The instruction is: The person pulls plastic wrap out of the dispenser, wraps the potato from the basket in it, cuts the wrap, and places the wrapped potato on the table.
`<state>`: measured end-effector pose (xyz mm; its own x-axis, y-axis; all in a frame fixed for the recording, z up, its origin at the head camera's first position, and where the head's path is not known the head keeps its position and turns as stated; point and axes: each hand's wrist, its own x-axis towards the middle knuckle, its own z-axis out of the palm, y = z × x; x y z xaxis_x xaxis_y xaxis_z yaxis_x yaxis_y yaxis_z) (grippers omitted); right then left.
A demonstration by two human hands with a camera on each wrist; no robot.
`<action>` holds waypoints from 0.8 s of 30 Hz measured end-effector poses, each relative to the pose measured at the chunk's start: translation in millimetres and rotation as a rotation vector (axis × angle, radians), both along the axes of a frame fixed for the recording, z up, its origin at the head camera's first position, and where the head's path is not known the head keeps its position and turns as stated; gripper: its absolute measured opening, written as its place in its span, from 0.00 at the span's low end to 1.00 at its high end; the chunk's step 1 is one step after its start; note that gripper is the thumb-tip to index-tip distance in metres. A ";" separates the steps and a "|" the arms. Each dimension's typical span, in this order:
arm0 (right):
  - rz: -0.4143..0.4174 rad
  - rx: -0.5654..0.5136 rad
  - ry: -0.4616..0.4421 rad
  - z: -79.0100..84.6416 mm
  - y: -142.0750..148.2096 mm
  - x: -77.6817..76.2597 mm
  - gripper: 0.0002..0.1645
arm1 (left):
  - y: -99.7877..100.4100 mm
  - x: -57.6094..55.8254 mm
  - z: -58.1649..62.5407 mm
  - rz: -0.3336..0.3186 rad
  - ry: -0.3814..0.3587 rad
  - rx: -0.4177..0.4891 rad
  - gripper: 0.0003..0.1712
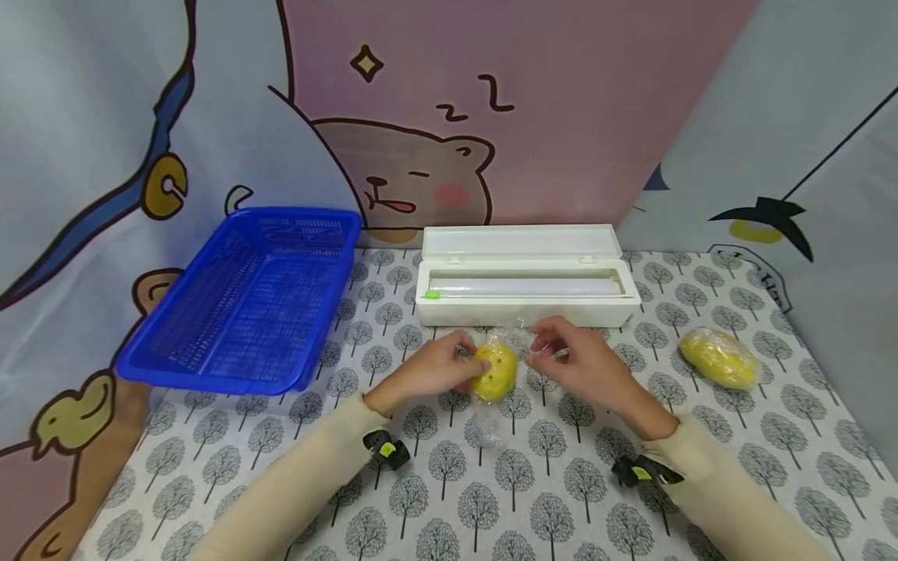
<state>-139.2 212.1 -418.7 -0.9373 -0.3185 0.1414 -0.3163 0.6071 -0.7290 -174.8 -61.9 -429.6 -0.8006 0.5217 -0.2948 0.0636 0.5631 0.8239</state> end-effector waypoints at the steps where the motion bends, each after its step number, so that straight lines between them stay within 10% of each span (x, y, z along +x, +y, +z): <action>1: 0.001 0.009 -0.043 0.4 -0.8 2.3 0.24 | 0.7 1.0 -0.7 0.006 -0.007 0.007 0.25; 7: 0.077 0.031 -0.159 -0.5 -5.5 12.2 0.20 | 1.6 5.7 -3.5 0.038 -0.048 0.053 0.27; 14: 0.209 0.190 -0.042 -5.2 -16.1 21.4 0.22 | -2.7 9.9 -3.4 0.024 -0.030 0.035 0.27; 24: 0.273 0.298 0.172 -10.1 -25.0 23.5 0.20 | -7.5 17.0 -0.6 -0.073 0.506 -0.040 0.10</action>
